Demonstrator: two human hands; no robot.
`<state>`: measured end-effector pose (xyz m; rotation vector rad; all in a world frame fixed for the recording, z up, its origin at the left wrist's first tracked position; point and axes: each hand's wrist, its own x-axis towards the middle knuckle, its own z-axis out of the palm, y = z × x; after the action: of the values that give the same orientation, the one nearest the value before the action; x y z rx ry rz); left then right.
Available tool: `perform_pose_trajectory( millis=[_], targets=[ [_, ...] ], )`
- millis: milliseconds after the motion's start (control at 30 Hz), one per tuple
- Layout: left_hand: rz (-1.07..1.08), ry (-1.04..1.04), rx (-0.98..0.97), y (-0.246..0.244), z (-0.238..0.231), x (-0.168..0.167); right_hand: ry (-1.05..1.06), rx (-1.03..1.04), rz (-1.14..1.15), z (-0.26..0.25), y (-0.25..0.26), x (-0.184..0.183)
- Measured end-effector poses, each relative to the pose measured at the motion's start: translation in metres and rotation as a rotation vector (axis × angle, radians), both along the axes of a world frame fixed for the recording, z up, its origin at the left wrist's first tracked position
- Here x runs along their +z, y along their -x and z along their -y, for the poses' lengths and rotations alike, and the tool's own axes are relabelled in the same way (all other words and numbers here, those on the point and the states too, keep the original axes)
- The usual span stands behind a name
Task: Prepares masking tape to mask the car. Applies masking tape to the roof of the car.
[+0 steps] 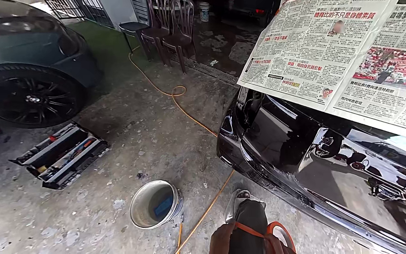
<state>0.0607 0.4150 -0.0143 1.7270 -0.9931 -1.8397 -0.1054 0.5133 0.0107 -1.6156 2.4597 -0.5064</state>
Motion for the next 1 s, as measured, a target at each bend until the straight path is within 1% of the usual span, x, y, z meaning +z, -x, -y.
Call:
perform_pose_trajectory(
  millis=[133,300,400,567,700,833,1000],
  targets=[
    [-0.081,-0.030,0.099,0.002,0.001,0.009,0.014,0.001,-0.046,0.001,-0.002,0.000],
    [-0.076,-0.031,0.083,0.005,0.003,0.009,0.028,0.007,-0.079,0.002,-0.002,0.001],
    [-0.061,0.016,0.119,0.008,0.001,0.004,0.040,0.022,-0.107,0.001,-0.001,-0.001],
    [-0.024,0.070,0.219,0.012,0.007,0.006,0.048,0.121,-0.151,-0.003,0.004,0.002],
    [0.023,0.028,0.228,0.016,0.011,0.015,0.073,0.219,-0.251,-0.017,0.013,-0.004],
    [0.006,-0.011,0.258,0.021,0.010,0.019,0.063,0.188,-0.306,-0.021,0.016,-0.003],
    [-0.010,-0.008,0.312,0.027,0.021,0.021,0.087,0.131,-0.348,-0.006,0.027,-0.002]
  ],
)
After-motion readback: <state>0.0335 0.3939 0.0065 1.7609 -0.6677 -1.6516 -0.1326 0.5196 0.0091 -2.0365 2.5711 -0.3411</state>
